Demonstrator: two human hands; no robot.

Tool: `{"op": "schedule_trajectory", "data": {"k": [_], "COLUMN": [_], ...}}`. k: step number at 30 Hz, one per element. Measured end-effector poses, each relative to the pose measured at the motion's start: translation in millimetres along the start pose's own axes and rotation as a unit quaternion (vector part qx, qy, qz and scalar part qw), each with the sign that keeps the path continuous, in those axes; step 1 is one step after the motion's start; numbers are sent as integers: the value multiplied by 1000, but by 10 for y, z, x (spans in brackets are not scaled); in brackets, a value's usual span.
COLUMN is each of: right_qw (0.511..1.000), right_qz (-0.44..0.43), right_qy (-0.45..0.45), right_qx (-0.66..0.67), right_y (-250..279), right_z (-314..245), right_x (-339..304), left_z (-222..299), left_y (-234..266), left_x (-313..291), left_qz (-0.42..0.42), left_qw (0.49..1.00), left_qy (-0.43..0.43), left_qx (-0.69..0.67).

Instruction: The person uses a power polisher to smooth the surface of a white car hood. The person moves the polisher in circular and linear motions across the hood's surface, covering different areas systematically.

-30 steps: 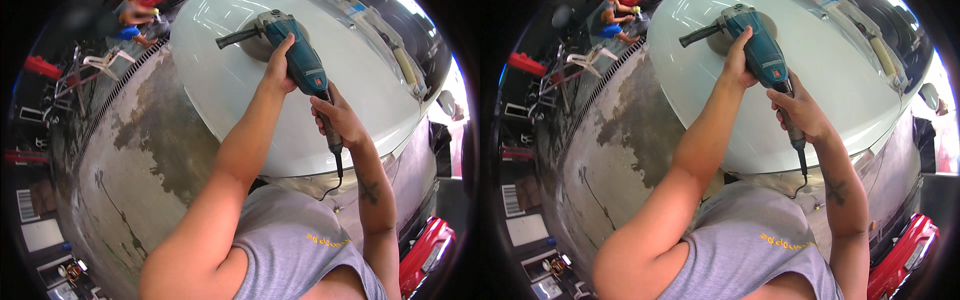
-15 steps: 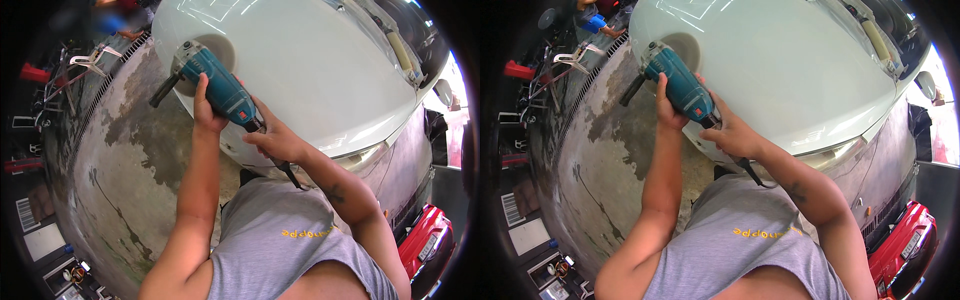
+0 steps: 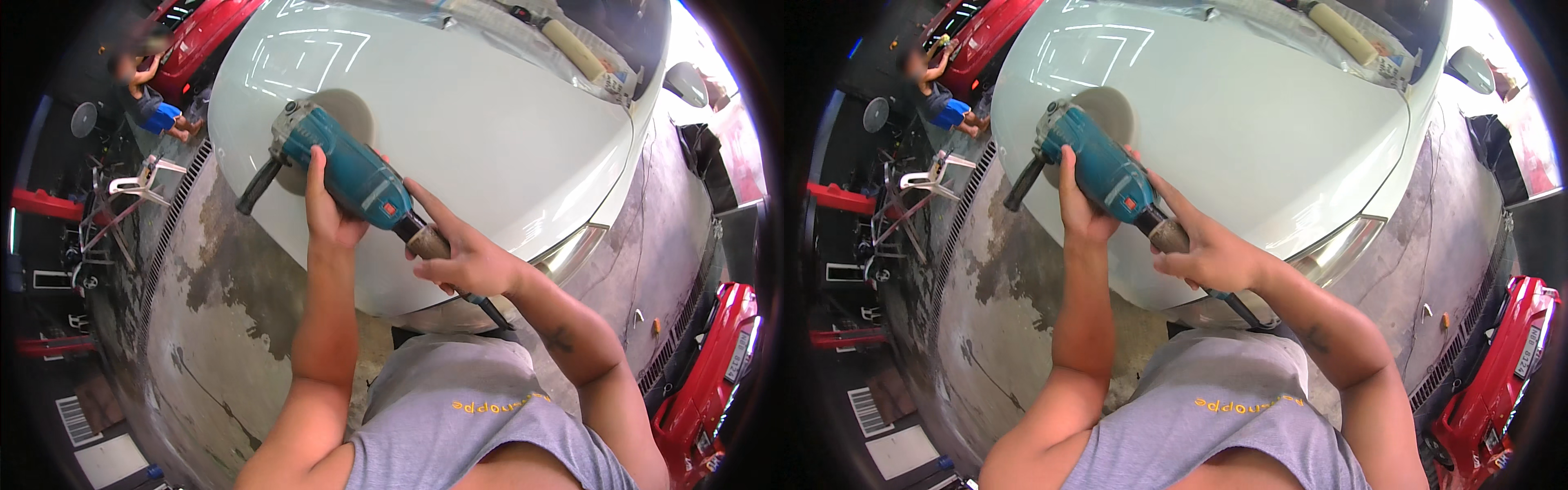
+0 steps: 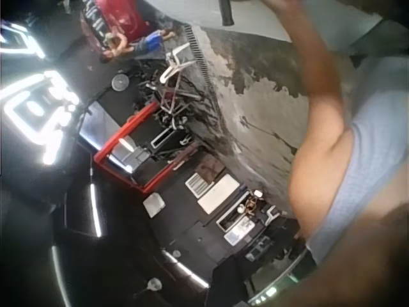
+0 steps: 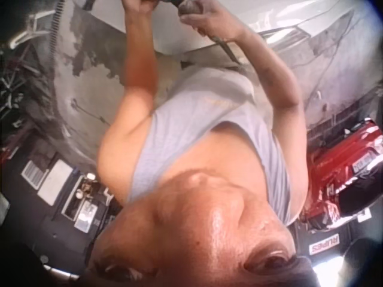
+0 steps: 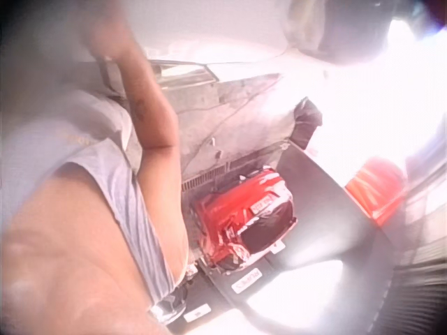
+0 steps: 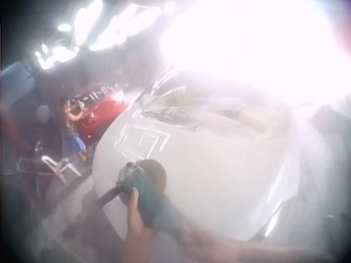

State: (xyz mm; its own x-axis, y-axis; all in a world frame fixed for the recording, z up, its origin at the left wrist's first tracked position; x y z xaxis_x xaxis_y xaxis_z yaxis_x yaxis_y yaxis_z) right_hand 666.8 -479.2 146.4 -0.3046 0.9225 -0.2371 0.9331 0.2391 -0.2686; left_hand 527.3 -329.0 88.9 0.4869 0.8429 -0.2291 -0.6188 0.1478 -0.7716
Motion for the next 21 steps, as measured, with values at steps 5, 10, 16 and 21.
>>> {"op": "schedule_trajectory", "data": {"k": [5, 10, 16, 21], "right_qw": [999, 990, 994, 994], "right_qz": [32, 64, 43, 43], "right_qy": [40, 90, 46, 48], "right_qx": [13, 88, 87, 93], "right_y": [564, 1123, 1600, 1867], "right_z": [-415, -790, -937, -610], "right_x": [38, 282, -617, -1476], "left_z": [-23, 53, -615, -1408], "left_y": [-688, -1223, -1831, -2236], "left_x": [764, 1518, 1159, 768], "left_qz": [-71, -90, -4, -100], "left_qw": [995, 989, 990, 985], "left_qy": [-4, 27, 10, 82], "left_qx": [66, 114, 141, 110]}}
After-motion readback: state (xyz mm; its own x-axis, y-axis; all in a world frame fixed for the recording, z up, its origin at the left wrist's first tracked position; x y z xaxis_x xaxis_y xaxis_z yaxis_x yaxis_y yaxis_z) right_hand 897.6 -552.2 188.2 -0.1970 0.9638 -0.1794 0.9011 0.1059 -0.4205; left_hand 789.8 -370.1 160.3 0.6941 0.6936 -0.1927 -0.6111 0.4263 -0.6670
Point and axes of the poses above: each hand's wrist, its own x-axis towards the middle knuckle, its own y-axis out of the back of the hand, z = x × y, the point moved 6 cm from there along x, towards the middle knuckle, and after that the axes turned 3 degrees about x, right-handed, at the moved point
